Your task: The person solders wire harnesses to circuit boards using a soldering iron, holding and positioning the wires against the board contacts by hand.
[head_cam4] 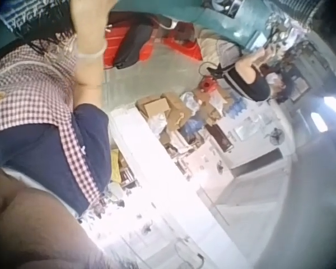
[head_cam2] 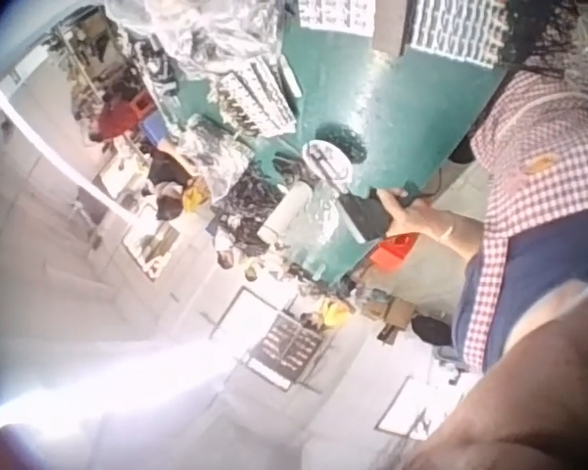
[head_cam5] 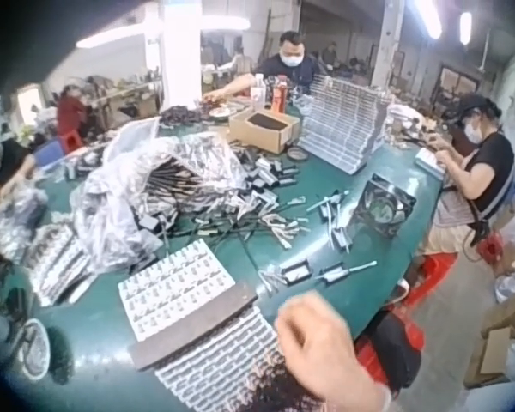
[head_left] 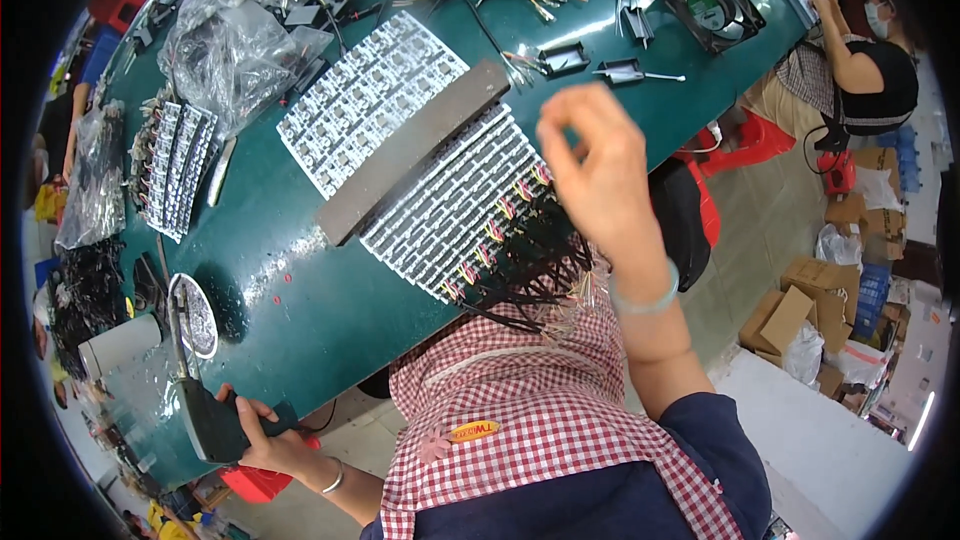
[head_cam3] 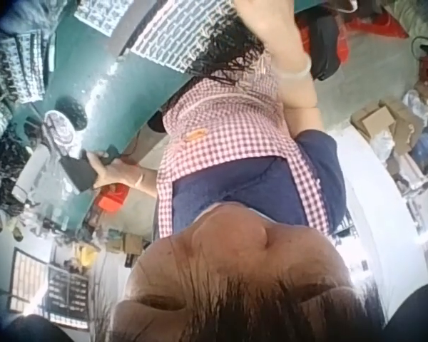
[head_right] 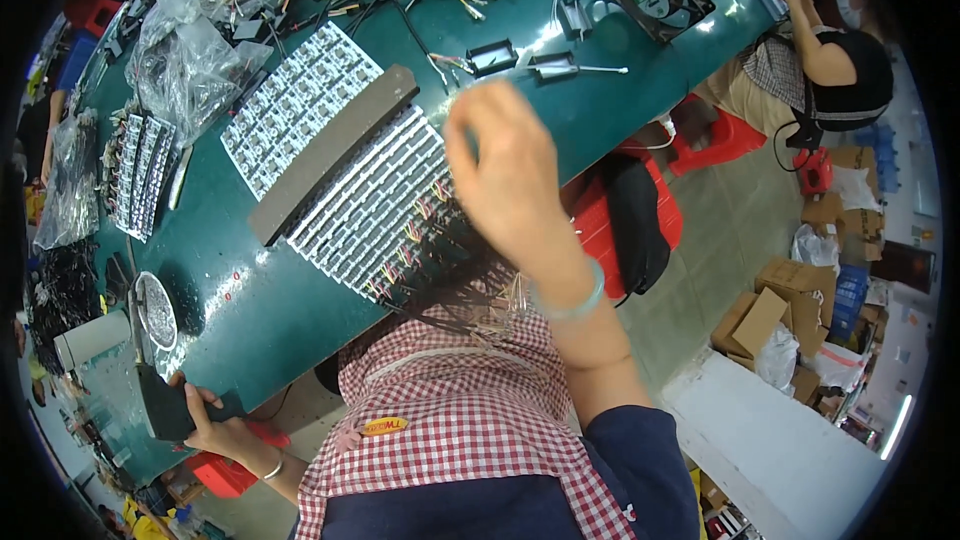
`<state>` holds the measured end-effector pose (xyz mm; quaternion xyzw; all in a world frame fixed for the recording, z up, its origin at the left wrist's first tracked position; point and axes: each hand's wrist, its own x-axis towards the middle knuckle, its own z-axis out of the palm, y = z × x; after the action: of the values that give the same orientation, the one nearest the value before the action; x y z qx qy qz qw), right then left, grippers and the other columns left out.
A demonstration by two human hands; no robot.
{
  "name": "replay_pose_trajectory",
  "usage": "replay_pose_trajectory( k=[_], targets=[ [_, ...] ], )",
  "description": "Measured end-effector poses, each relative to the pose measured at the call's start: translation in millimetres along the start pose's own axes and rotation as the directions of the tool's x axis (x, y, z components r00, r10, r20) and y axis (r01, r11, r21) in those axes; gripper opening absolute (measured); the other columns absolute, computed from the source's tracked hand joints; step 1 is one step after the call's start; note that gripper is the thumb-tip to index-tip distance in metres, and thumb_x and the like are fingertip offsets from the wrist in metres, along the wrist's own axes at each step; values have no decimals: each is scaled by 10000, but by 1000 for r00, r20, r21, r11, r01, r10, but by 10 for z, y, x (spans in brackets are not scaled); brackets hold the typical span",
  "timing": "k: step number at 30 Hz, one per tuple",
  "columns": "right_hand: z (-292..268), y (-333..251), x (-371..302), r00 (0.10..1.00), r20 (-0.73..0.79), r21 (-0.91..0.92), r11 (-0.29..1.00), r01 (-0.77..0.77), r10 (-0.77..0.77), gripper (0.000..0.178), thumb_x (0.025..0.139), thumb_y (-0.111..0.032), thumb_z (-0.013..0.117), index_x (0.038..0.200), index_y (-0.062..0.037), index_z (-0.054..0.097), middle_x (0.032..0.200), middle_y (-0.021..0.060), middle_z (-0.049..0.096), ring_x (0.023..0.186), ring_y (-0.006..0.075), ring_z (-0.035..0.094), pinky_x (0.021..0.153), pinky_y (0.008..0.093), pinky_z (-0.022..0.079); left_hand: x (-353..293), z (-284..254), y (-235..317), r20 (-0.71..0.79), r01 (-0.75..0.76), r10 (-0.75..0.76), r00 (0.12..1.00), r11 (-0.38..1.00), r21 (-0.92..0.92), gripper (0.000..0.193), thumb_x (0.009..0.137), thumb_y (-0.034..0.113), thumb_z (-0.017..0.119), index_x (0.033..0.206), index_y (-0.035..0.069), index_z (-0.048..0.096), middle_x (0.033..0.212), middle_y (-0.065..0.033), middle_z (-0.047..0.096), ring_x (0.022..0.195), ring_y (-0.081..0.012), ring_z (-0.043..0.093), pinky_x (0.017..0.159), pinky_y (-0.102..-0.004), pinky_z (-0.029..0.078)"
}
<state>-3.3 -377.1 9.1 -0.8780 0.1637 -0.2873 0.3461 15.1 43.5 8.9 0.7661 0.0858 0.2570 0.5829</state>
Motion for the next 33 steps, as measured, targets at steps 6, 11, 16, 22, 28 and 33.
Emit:
replay_pose_trajectory(
  k=[6, 11, 16, 22, 28, 33],
  targets=[
    [496, 763, 1155, 992, 50, -217, 968, 124, -116, 37, 828, -66, 681, 859, -48, 687, 934, 129, 623, 914, 336, 621, 793, 439, 513, -152, 262, 23, 114, 18, -2, 994, 990, -138, 443, 859, -57, 602, 1277, -117, 468, 1166, -245, 611, 516, -103, 420, 469, -217, 339],
    [892, 710, 1561, 963, -12, -301, 920, 252, -268, 103, 799, -54, 707, 892, -99, 710, 971, 94, 630, 992, 303, 606, 829, 428, 517, -274, 343, 114, 140, -8, 36, 989, 981, -193, 445, 846, -51, 619, 1268, -108, 490, 1149, -237, 623, 523, -92, 457, 483, -204, 368],
    [1024, 652, 1716, 624, 499, -23, 710, 704, -602, 204, 741, -46, 727, 937, -76, 677, 928, 59, 616, 987, 283, 590, 846, 419, 487, -227, 300, 70, 171, 24, 7, 985, 984, -178, 457, 847, -51, 617, 1286, -92, 497, 1161, -236, 623, 524, -92, 458, 486, -205, 373],
    [969, 641, 1882, 686, 316, -132, 686, 716, -655, 148, 818, -70, 637, 951, -133, 654, 893, 61, 592, 915, 286, 617, 717, 412, 514, -232, 325, 26, 173, 36, -7, 985, 986, -164, 488, 837, -61, 614, 1309, -85, 493, 1178, -245, 616, 524, -90, 455, 491, -206, 387],
    [572, 269, 1973, 783, -6, 61, 781, 622, -623, 246, 919, -39, 600, 1144, -132, 634, 974, 92, 627, 812, 312, 627, 720, 396, 507, -282, 351, 17, 203, 85, -44, 978, 976, -199, 506, 832, -80, 610, 1322, -82, 484, 1177, -237, 619, 530, -84, 456, 482, -197, 379],
    [203, -163, 1573, 812, 107, 163, 815, 556, -574, 254, 925, -14, 571, 1153, -107, 632, 979, 118, 619, 772, 283, 604, 715, 364, 496, -378, 379, 17, 263, 106, -42, 964, 966, -235, 542, 820, -89, 629, 1338, -56, 471, 1170, -233, 623, 536, -86, 455, 468, -196, 368]
  ],
)
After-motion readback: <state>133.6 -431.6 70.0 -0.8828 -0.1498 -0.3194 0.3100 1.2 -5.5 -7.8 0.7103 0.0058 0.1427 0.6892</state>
